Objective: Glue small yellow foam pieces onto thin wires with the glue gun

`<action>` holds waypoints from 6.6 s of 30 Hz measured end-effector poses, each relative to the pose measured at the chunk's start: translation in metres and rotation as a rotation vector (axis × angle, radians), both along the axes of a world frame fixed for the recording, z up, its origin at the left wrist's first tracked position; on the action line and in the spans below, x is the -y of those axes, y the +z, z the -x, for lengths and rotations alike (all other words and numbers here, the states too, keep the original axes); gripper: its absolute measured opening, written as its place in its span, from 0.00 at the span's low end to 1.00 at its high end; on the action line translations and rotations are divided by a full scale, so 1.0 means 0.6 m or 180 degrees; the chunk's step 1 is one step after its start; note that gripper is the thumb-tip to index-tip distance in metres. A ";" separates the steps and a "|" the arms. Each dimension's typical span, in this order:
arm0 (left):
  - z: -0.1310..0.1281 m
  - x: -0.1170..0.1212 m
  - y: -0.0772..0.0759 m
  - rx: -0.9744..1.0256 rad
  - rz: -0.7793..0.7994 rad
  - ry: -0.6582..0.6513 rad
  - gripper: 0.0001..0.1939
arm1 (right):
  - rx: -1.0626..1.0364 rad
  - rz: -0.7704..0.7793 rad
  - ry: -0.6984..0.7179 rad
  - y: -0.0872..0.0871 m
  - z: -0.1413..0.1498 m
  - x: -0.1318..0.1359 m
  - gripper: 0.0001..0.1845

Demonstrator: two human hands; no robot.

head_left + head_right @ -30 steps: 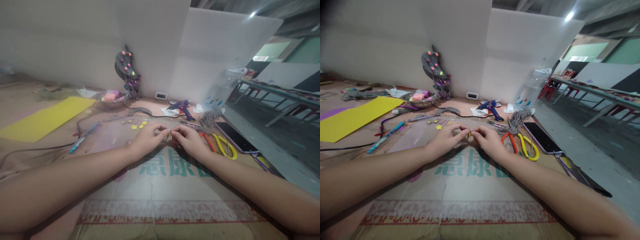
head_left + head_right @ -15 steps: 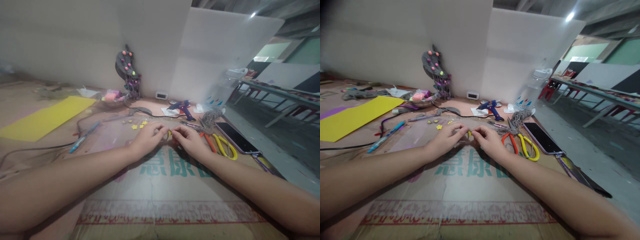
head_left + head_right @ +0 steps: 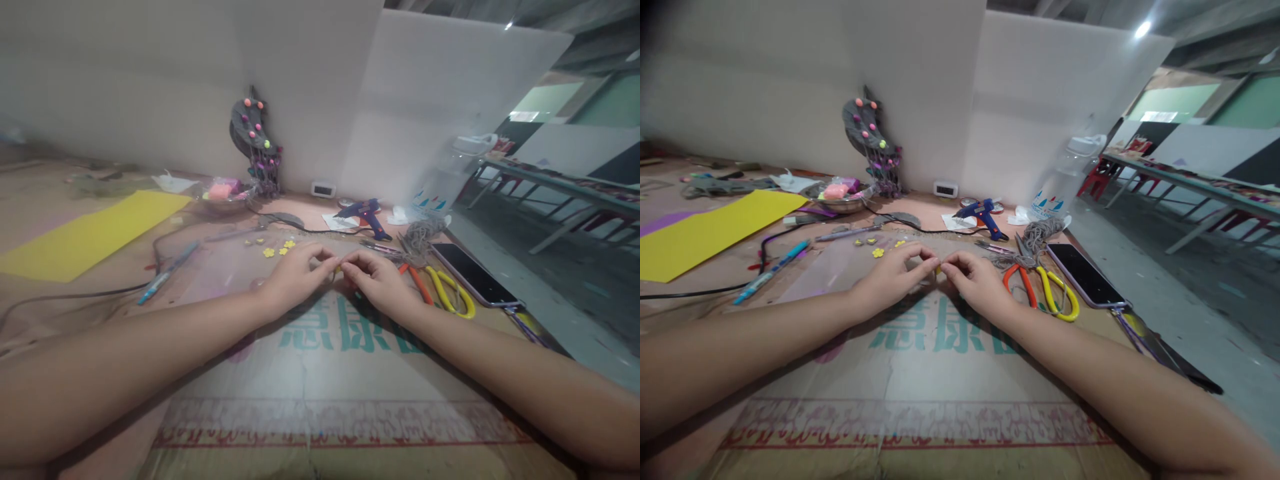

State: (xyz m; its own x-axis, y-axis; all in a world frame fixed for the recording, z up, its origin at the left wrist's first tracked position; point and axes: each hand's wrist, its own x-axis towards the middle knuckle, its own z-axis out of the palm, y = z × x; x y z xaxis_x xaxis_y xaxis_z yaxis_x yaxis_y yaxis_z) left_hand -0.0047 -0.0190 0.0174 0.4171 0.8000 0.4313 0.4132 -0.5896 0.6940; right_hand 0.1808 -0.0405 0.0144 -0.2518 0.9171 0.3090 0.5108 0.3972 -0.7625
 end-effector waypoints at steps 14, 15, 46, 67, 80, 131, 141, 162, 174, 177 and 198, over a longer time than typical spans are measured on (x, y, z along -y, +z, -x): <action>0.002 -0.009 -0.009 0.0462 0.0253 0.0232 0.15 | -0.0132 -0.0016 -0.0060 -0.002 0.001 -0.001 0.11; 0.002 -0.011 -0.009 0.0500 0.0272 0.0268 0.15 | -0.0154 -0.0002 -0.0060 -0.001 0.001 0.000 0.11; 0.000 0.002 0.003 0.0260 0.0514 -0.0083 0.15 | 0.0035 -0.0014 -0.0007 -0.004 -0.001 -0.002 0.11; -0.001 -0.002 -0.001 0.0153 0.0522 -0.0114 0.16 | 0.0077 -0.0082 -0.0023 -0.001 0.000 0.000 0.10; 0.001 0.002 0.005 0.0101 0.0554 -0.0110 0.15 | 0.0068 -0.0075 -0.0026 0.000 -0.001 0.000 0.10; -0.002 0.007 0.006 0.0040 0.0478 -0.0080 0.15 | -0.0291 0.0156 0.0043 -0.008 -0.007 -0.008 0.17; -0.002 0.005 0.003 0.0029 0.0484 -0.0003 0.15 | -0.0208 0.0245 0.0152 -0.009 -0.009 -0.007 0.13; -0.004 0.001 -0.009 0.0315 0.0882 -0.0249 0.14 | -0.0140 -0.0274 -0.0405 0.062 -0.052 -0.024 0.12; 0.000 -0.003 -0.017 0.0173 0.0855 -0.0190 0.15 | 0.2853 -0.0460 -0.0722 0.043 -0.153 -0.096 0.15; 0.000 -0.002 -0.017 0.0125 0.0821 -0.0202 0.16 | 0.2968 -0.0453 -0.0693 0.028 -0.149 -0.097 0.18; -0.001 -0.001 -0.015 0.0467 0.0879 -0.0478 0.11 | 0.0577 -0.1198 -0.0320 0.041 -0.048 -0.013 0.17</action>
State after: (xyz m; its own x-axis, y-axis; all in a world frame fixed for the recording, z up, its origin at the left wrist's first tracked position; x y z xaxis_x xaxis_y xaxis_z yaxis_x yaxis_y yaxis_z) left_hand -0.0040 -0.0182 0.0082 0.4886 0.8293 0.2711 0.2201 -0.4178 0.8815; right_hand 0.2099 -0.0329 0.0387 -0.2480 0.7716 0.5858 0.6736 0.5719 -0.4682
